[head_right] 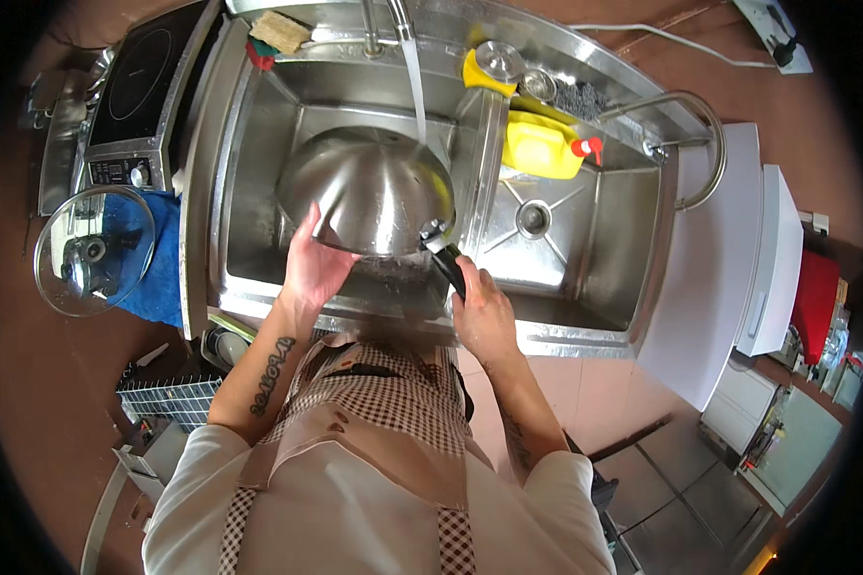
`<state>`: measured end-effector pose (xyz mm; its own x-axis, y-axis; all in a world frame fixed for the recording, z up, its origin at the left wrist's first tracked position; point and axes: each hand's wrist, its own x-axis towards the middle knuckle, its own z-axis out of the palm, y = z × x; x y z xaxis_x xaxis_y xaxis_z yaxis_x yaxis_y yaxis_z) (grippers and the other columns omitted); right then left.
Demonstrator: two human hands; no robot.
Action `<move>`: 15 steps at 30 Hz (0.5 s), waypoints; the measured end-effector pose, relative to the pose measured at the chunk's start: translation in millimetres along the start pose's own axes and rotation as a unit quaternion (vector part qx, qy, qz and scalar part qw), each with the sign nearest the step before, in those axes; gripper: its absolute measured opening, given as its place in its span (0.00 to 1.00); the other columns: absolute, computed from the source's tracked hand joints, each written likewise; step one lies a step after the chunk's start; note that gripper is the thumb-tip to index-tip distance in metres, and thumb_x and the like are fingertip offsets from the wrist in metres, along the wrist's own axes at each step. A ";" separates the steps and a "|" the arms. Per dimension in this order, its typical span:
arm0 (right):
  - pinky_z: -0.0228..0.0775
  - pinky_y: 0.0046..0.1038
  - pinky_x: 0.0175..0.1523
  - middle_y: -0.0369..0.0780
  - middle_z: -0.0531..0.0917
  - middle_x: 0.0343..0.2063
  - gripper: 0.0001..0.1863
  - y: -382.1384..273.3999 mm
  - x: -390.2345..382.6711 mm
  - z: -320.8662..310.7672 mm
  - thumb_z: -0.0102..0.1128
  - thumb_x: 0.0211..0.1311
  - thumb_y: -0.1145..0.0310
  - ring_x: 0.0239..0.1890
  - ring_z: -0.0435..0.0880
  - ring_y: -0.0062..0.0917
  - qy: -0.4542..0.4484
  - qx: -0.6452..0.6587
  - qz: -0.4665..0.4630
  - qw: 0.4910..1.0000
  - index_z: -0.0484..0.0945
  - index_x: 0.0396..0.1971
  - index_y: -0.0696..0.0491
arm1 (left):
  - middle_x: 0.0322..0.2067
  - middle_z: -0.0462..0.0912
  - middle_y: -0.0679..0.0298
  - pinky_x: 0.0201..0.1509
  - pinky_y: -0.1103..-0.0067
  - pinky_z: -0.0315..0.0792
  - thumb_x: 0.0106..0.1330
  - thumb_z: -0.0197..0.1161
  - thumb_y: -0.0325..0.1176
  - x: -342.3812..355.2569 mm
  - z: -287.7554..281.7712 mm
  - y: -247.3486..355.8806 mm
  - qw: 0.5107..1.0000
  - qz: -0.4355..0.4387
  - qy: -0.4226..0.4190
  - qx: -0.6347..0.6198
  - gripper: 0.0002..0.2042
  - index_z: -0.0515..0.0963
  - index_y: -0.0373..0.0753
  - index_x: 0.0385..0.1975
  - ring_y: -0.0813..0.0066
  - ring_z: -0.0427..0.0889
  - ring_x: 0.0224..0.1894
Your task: Cleaning and then repairing the handle of a pan using a power drill.
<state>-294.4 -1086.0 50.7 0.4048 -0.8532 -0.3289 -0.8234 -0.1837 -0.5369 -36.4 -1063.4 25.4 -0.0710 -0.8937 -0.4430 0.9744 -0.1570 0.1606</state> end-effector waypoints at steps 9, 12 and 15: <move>0.74 0.41 0.42 0.48 0.81 0.37 0.23 -1.6 -6.0 1.0 0.67 0.53 0.74 0.39 0.82 0.46 0.090 0.067 -0.021 0.993 0.67 0.48 0.52 | 0.53 0.79 0.62 0.65 0.65 0.67 0.67 0.63 0.37 -6.6 -24.3 -8.3 0.994 0.075 0.082 -0.007 0.17 0.74 0.39 0.53 0.66 0.76 0.57; 0.74 0.40 0.42 0.48 0.81 0.38 0.22 -3.6 -7.7 -0.4 0.68 0.53 0.74 0.39 0.82 0.45 0.084 0.082 -0.001 0.993 0.68 0.46 0.53 | 0.54 0.78 0.62 0.65 0.65 0.66 0.66 0.63 0.39 -10.9 -18.4 -7.7 0.994 0.080 0.073 0.019 0.17 0.74 0.40 0.52 0.66 0.75 0.58; 0.74 0.42 0.40 0.45 0.78 0.40 0.19 -3.5 -8.4 -2.2 0.65 0.55 0.74 0.34 0.81 0.45 0.082 0.078 -0.012 0.993 0.68 0.45 0.52 | 0.53 0.80 0.63 0.62 0.66 0.70 0.69 0.59 0.43 -12.9 -23.6 -5.8 0.995 0.081 0.046 0.040 0.16 0.76 0.43 0.52 0.66 0.78 0.56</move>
<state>-295.7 -1079.3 57.1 0.3425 -0.9200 -0.1903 -0.7376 -0.1379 -0.6611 -36.1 -1041.1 9.4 0.1089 -0.8680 -0.4845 0.9513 -0.0503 0.3041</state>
